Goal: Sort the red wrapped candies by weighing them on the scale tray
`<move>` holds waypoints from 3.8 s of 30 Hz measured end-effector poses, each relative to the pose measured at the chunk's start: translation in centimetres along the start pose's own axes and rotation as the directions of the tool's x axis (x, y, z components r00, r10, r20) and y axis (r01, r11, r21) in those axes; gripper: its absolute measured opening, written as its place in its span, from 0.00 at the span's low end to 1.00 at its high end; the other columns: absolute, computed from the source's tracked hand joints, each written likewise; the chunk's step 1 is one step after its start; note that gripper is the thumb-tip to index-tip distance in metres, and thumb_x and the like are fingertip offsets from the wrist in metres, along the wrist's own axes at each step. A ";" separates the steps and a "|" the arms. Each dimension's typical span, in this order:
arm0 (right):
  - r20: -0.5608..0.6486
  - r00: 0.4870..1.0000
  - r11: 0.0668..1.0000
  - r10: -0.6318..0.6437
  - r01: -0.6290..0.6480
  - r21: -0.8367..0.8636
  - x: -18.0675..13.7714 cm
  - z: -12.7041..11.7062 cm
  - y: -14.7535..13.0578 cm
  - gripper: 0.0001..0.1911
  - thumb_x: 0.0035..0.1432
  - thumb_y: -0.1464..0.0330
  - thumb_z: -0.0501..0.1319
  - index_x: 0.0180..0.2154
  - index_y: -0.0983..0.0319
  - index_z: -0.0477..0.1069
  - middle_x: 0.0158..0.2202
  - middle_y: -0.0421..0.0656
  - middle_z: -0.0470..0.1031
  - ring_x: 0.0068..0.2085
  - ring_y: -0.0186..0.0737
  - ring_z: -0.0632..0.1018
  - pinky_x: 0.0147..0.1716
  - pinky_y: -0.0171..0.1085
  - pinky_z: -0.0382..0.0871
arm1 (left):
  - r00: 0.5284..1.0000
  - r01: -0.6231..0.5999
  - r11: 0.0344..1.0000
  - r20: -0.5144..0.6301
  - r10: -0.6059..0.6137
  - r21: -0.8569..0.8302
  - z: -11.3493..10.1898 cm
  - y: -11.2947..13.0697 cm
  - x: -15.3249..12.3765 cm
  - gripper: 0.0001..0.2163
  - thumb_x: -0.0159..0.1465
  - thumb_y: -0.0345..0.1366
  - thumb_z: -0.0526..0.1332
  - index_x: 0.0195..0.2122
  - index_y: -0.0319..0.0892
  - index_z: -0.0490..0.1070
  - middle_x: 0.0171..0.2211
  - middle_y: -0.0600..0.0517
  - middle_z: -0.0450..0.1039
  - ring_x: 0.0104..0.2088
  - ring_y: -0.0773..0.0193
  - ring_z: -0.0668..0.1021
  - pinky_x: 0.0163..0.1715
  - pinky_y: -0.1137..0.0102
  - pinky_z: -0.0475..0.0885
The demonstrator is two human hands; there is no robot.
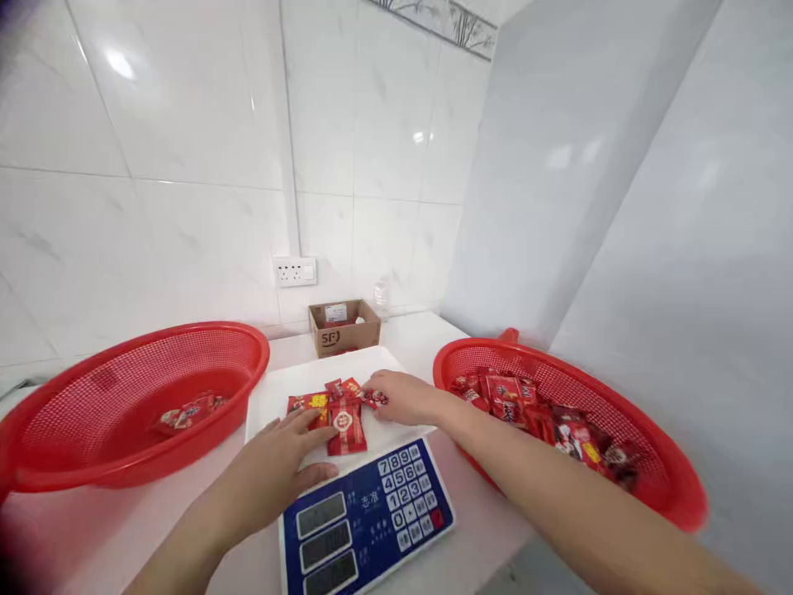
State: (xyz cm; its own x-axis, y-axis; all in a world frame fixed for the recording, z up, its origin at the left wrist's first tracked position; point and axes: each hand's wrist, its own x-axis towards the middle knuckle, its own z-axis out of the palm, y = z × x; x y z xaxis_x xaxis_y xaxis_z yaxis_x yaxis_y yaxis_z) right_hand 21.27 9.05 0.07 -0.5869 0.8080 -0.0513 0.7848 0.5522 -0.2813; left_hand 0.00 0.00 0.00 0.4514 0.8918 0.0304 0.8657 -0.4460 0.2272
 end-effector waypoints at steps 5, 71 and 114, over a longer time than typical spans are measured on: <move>0.016 1.000 1.000 0.006 -0.006 0.009 -0.1 -0.3 -0.3 0.25 0.48 0.73 0.60 0.51 0.61 0.69 0.54 0.49 0.68 0.55 0.49 0.69 0.53 0.42 0.61 | 1.000 0.022 1.000 0.008 -0.022 -0.003 0.0 0.0 -0.1 0.21 0.63 0.48 0.52 0.55 0.48 0.66 0.58 0.43 0.63 0.59 0.46 0.63 0.54 0.49 0.60; -0.013 1.000 0.999 0.027 -0.027 -0.028 0.3 -0.3 -1.6 0.20 0.50 0.72 0.57 0.46 0.61 0.72 0.47 0.49 0.74 0.47 0.48 0.75 0.44 0.40 0.66 | 0.998 0.060 0.998 0.033 -0.060 -0.006 -0.2 0.3 -0.1 0.23 0.64 0.47 0.52 0.59 0.48 0.62 0.61 0.42 0.58 0.61 0.46 0.59 0.57 0.50 0.56; -0.222 0.975 0.999 0.023 -0.015 0.037 2.6 1.5 -1.4 0.06 0.56 0.72 0.55 0.31 0.63 0.70 0.39 0.46 0.73 0.39 0.40 0.74 0.40 0.36 0.65 | 0.997 0.068 0.998 0.038 -0.068 0.019 -0.1 0.2 -0.1 0.24 0.63 0.47 0.53 0.60 0.47 0.60 0.62 0.43 0.56 0.62 0.46 0.57 0.58 0.50 0.55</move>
State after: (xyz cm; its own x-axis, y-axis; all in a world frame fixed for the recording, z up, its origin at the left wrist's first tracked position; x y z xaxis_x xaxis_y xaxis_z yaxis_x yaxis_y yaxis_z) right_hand 18.39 10.07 -1.13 -0.5098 0.8459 0.1567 0.7855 0.5320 -0.3162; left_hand 0.06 -0.18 0.09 0.3992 0.9166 -0.0226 0.8982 -0.3860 0.2103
